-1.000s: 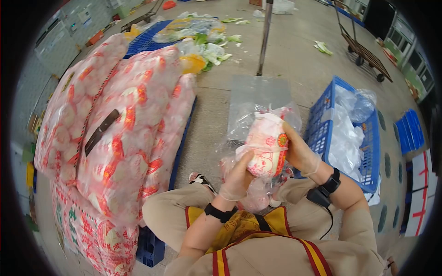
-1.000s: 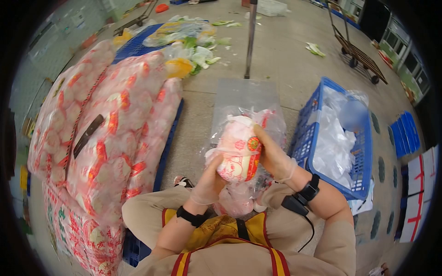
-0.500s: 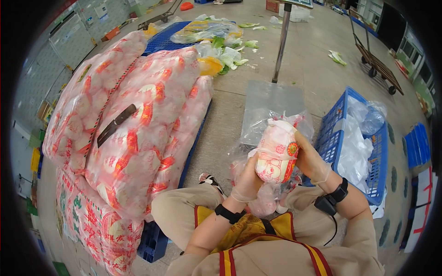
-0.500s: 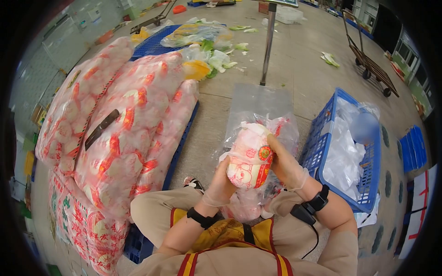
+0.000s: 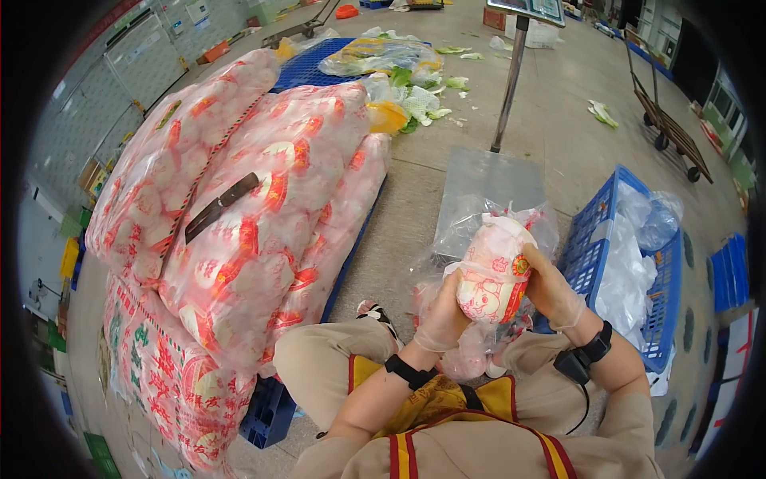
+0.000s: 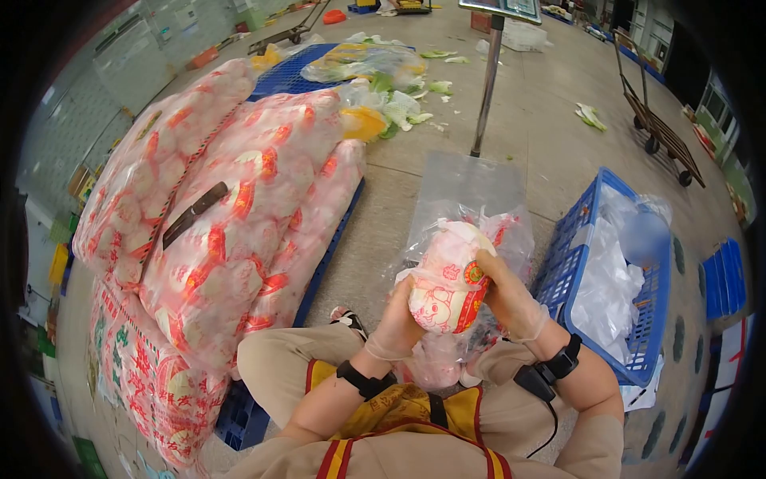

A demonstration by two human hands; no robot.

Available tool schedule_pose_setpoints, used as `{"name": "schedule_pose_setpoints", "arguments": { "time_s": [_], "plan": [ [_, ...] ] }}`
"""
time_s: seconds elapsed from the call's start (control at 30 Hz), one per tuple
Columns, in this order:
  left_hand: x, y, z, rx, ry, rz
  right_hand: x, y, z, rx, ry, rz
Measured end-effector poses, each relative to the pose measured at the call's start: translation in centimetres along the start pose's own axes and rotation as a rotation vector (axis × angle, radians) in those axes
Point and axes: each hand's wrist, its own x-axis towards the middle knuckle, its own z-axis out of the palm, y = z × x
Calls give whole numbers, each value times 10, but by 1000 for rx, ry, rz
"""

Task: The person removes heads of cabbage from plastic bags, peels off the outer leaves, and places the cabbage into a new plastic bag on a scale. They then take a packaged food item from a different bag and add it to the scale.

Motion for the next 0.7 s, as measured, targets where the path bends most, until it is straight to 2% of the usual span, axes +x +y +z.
{"name": "schedule_pose_setpoints", "arguments": {
  "time_s": [0.13,0.23,0.27,0.3,0.33,0.37,0.43,0.47,0.53,0.57,0.6,0.63,0.67,0.7],
  "plan": [
    [-3,8,1,-50,-78,4,-5,1,6,-239,125,43],
    [-3,9,4,54,-70,49,-1,13,3,-284,92,-84],
    [-7,12,9,55,-69,48,1,14,-3,-102,60,-62],
    [-12,14,15,193,-60,-1,3,15,-10,80,30,-41],
    [-19,19,27,329,-51,-52,7,18,-19,122,66,-14],
    [-24,26,39,325,-52,-57,4,10,-16,122,71,-12],
    [-31,37,53,352,-113,46,-7,-14,-4,284,-63,-6],
    [-27,36,46,349,-117,47,-10,-18,-5,384,-120,62],
    [-14,32,25,120,3,-77,-19,-19,-2,365,-88,59],
    [-12,26,29,123,6,-55,-21,-17,2,348,-73,60],
    [-10,13,36,53,-92,-17,-22,-12,-1,293,-84,97],
    [-10,6,39,-9,-180,43,-22,-9,3,83,-90,67],
    [-17,3,37,-62,-67,-14,-19,2,-1,55,-87,134],
    [-26,0,34,-131,49,-67,-20,6,2,-33,-139,105]
  ]
}}
